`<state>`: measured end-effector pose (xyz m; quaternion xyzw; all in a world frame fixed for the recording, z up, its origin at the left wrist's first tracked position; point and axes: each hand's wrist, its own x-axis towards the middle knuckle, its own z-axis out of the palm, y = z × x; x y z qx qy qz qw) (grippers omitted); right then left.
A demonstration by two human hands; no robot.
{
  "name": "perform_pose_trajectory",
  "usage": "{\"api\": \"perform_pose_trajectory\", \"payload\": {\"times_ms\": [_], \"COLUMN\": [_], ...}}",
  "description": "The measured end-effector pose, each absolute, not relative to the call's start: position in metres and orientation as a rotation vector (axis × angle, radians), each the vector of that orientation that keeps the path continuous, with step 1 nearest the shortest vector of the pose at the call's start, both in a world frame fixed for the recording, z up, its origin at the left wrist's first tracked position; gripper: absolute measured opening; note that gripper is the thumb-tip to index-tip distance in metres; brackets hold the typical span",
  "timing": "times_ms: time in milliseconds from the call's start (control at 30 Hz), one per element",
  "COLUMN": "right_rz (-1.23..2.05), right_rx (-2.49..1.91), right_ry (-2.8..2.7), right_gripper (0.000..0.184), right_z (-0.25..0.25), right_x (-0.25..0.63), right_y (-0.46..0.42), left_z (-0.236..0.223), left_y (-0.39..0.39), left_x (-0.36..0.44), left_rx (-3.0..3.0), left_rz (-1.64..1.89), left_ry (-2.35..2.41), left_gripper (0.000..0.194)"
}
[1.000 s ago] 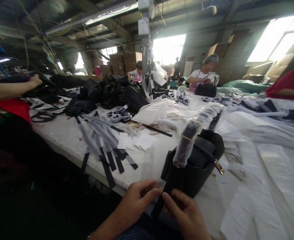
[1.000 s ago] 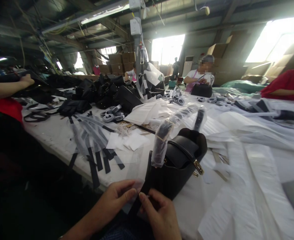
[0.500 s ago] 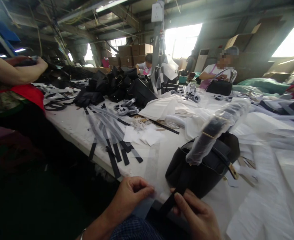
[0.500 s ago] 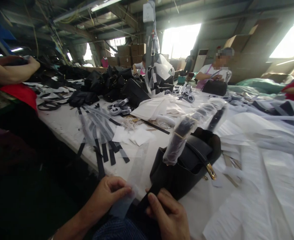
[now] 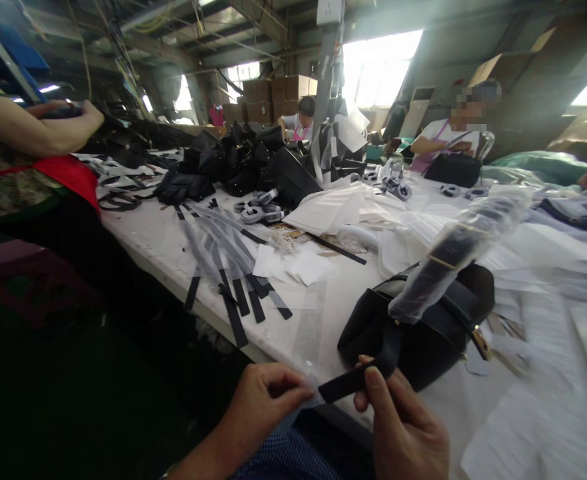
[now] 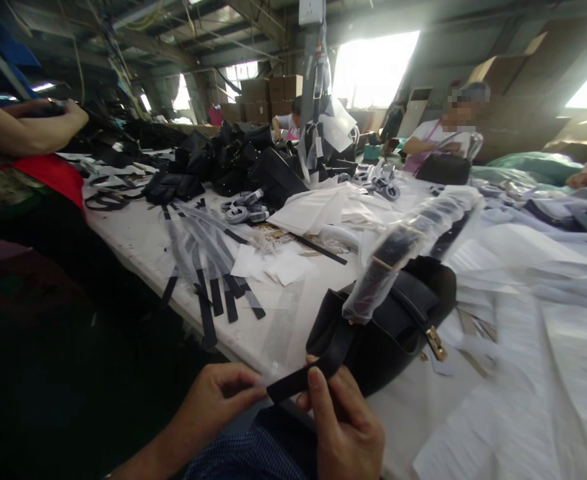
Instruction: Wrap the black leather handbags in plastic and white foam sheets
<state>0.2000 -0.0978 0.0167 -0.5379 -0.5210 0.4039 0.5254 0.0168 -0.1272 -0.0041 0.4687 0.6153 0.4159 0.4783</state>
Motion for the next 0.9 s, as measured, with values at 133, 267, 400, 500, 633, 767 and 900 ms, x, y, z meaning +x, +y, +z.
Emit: {"api": "perform_pose_trajectory", "payload": {"times_ms": [133, 267, 400, 500, 633, 767, 900], "right_rz": [0.896, 0.876, 0.827, 0.816, 0.84, 0.857, 0.843], "right_rx": [-1.298, -1.296, -1.326, -1.351, -1.352, -1.342, -1.323], "right_ry": [-1.292, -1.314, -1.33, -1.319, -1.305, -1.31, -1.321], "right_gripper": [0.032, 0.028, 0.029, 0.031, 0.033, 0.036, 0.033], "right_z": [0.0186, 0.0164, 0.0154, 0.0152, 0.0152, 0.0159, 0.0154], "right_x": [0.1976, 0.1984, 0.2001, 0.2012, 0.2017, 0.2012, 0.2007], "right_y": [-0.0987, -0.0991, -0.1001, -0.1008, -0.1015, -0.1017, -0.1016], "left_z": [-0.0037, -0.0049, -0.0065, -0.0078, -0.009, -0.0094, -0.0077], "left_y": [-0.1296, -0.1313, -0.1317, -0.1315, -0.131, -0.1303, -0.1298], "left_x": [0.0196, 0.0212, 0.0214, 0.0209, 0.0207, 0.0218, 0.0236], "left_rx": [1.135, 1.118, 1.115, 1.052, 1.007, 1.03, 1.027], "left_rz": [1.023, 1.029, 1.052, 1.074, 1.077, 1.074, 1.084], "left_ry": [1.513, 1.486, 1.473, 1.447, 1.439, 1.449, 1.499], "left_gripper": [0.026, 0.024, 0.02, 0.02, 0.022, 0.023, 0.024]}}
